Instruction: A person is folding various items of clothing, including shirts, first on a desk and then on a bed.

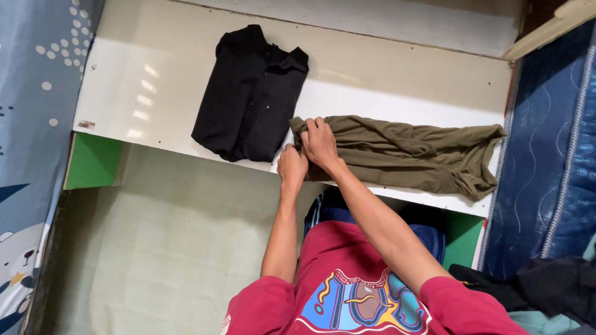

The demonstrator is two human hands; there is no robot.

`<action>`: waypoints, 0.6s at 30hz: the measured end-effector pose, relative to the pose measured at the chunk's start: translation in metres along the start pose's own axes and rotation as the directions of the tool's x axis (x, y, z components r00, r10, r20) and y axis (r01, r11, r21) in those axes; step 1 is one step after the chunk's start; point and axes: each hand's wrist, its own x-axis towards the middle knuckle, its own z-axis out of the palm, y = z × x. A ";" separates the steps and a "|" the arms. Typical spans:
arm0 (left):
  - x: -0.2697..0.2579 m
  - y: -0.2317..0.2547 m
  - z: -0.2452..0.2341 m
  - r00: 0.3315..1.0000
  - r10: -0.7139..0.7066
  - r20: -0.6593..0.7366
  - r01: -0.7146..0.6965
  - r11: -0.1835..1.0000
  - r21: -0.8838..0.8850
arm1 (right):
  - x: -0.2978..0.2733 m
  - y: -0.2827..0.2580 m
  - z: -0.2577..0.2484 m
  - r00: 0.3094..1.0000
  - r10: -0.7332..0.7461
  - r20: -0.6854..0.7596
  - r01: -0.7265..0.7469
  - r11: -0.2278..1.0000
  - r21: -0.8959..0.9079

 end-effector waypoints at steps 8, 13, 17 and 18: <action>-0.070 0.126 -0.046 0.946 0.318 -0.055 -0.323 0.921 -0.217 | -0.010 0.019 -0.095 0.923 0.382 -0.048 -0.307 0.805 0.508; -0.094 0.179 0.000 0.886 0.464 -0.014 -0.455 0.861 -0.229 | -0.036 0.067 -0.150 0.839 0.505 -0.203 -0.380 0.810 0.446; -0.105 0.220 0.048 0.819 0.573 0.024 -0.551 0.798 -0.245 | -0.053 0.080 -0.212 0.753 0.621 -0.215 -0.414 0.702 0.579; -0.110 0.228 0.059 0.805 0.592 0.038 -0.560 0.780 -0.279 | -0.061 0.084 -0.221 0.709 0.667 -0.231 -0.442 0.675 0.591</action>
